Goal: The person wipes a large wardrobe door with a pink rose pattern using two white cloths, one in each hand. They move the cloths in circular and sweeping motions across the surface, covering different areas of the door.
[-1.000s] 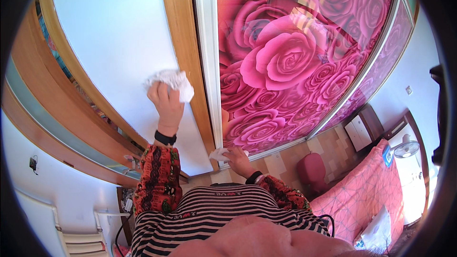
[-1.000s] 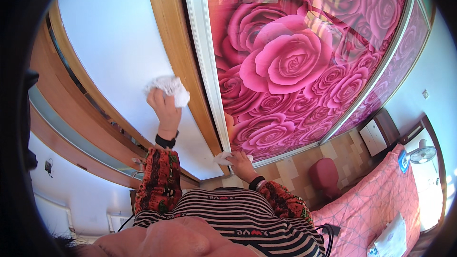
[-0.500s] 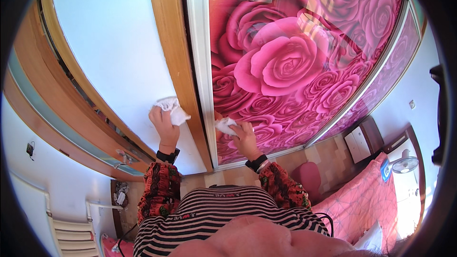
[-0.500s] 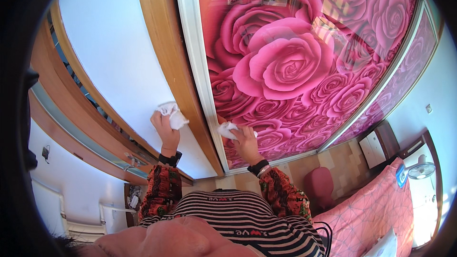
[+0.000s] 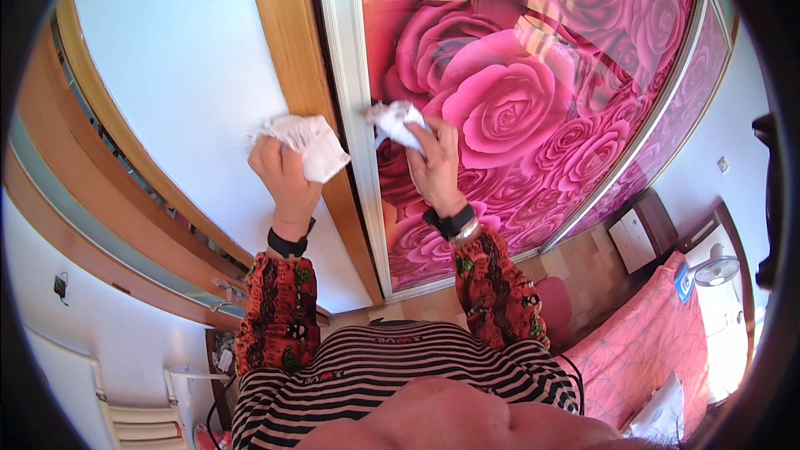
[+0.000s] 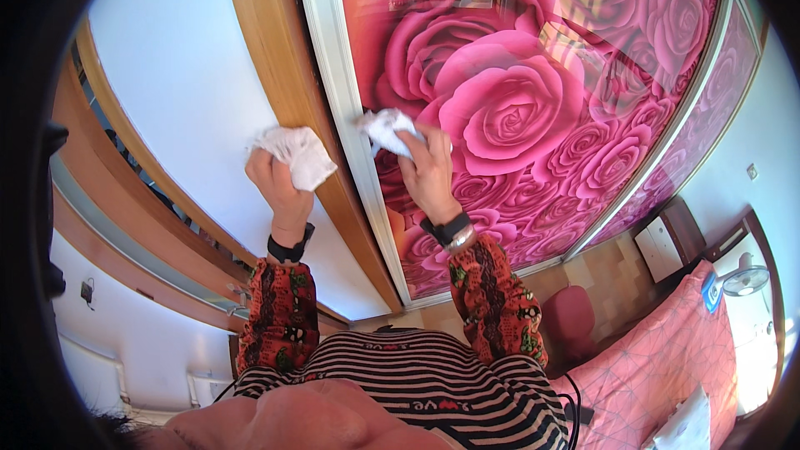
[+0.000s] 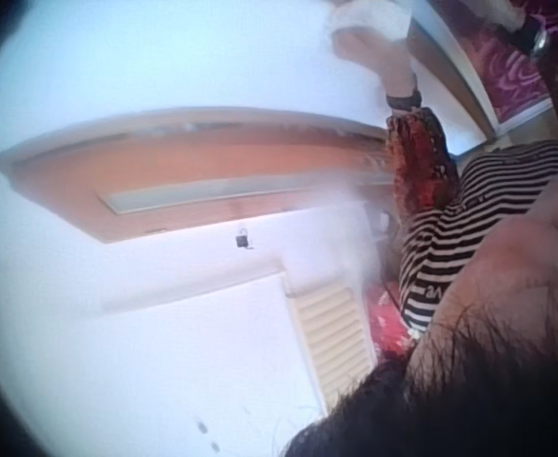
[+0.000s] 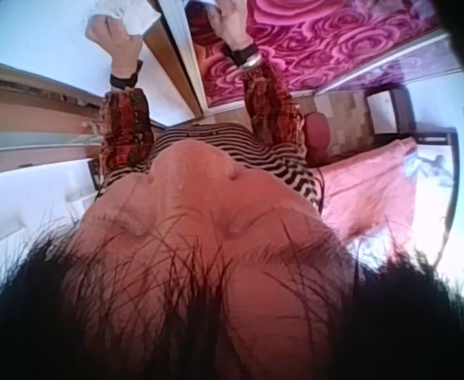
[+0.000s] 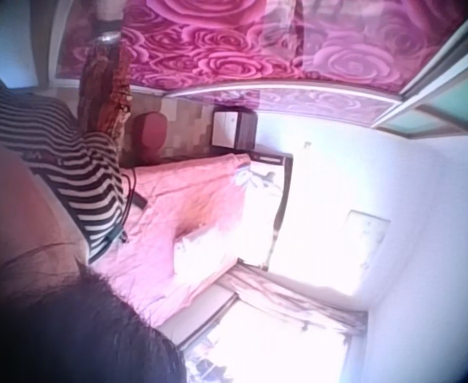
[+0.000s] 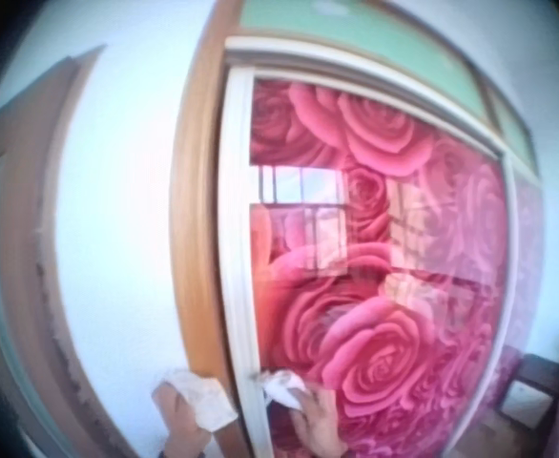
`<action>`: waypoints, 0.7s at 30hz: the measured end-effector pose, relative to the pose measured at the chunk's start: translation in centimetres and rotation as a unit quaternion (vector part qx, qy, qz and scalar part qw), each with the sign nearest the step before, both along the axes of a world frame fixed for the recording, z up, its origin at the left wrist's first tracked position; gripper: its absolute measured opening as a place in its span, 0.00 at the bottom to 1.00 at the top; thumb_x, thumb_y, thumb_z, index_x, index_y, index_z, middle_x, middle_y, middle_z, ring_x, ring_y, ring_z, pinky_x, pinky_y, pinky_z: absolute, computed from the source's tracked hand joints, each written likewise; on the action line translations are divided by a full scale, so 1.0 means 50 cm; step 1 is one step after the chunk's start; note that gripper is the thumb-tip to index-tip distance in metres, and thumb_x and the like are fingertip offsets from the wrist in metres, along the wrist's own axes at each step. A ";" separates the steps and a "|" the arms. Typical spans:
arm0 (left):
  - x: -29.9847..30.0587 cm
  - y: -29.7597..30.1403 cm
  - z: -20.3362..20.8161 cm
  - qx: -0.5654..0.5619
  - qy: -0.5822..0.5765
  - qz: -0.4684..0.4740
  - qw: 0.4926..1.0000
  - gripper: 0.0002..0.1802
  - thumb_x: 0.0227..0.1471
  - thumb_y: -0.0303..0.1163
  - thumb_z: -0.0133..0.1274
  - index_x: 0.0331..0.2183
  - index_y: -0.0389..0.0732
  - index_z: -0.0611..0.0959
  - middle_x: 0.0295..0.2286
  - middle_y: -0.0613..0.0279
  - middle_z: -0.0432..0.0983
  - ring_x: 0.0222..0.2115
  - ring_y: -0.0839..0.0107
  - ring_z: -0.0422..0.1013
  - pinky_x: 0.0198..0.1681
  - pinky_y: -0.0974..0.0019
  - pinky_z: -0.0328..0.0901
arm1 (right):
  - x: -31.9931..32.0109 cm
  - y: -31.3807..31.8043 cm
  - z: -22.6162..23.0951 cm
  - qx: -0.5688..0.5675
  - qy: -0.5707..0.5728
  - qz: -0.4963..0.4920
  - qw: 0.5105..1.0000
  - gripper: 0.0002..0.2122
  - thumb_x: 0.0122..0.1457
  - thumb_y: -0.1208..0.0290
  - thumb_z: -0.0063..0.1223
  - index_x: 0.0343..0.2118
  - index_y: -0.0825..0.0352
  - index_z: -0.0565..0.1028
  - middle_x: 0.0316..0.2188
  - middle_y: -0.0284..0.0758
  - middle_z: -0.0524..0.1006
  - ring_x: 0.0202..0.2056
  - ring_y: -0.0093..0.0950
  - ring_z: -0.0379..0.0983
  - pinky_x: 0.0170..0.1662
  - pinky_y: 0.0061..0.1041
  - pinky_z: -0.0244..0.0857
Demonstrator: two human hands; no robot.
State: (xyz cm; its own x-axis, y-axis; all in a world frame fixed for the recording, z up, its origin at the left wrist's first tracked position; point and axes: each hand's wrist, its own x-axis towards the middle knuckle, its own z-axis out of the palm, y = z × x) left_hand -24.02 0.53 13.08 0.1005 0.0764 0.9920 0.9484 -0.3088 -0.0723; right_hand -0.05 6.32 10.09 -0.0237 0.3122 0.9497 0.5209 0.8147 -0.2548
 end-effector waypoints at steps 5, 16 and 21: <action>-0.005 0.004 -0.047 0.013 0.015 0.004 1.000 0.21 0.50 0.34 0.63 0.46 0.39 0.81 0.47 0.57 0.69 0.49 0.54 0.62 0.54 0.54 0.57 | -0.070 0.057 0.124 0.073 0.060 0.004 0.996 0.21 0.45 0.83 0.60 0.46 0.62 0.78 0.46 0.41 0.73 0.46 0.43 0.69 0.48 0.38 0.65; -0.013 0.025 -0.045 0.062 0.025 -0.050 0.996 0.21 0.48 0.34 0.65 0.44 0.36 0.81 0.46 0.58 0.69 0.48 0.55 0.62 0.51 0.55 0.61 | -0.099 0.024 -0.166 -0.019 -0.029 -0.004 0.999 0.17 0.41 0.83 0.60 0.38 0.63 0.76 0.45 0.44 0.72 0.46 0.46 0.69 0.46 0.39 0.68; -0.015 0.030 -0.043 0.074 0.036 -0.051 0.995 0.22 0.49 0.36 0.65 0.44 0.36 0.81 0.45 0.58 0.70 0.47 0.54 0.63 0.49 0.53 0.62 | -0.072 -0.011 -0.294 -0.088 -0.070 0.009 0.994 0.16 0.43 0.81 0.59 0.38 0.63 0.77 0.46 0.41 0.72 0.47 0.43 0.70 0.48 0.36 0.69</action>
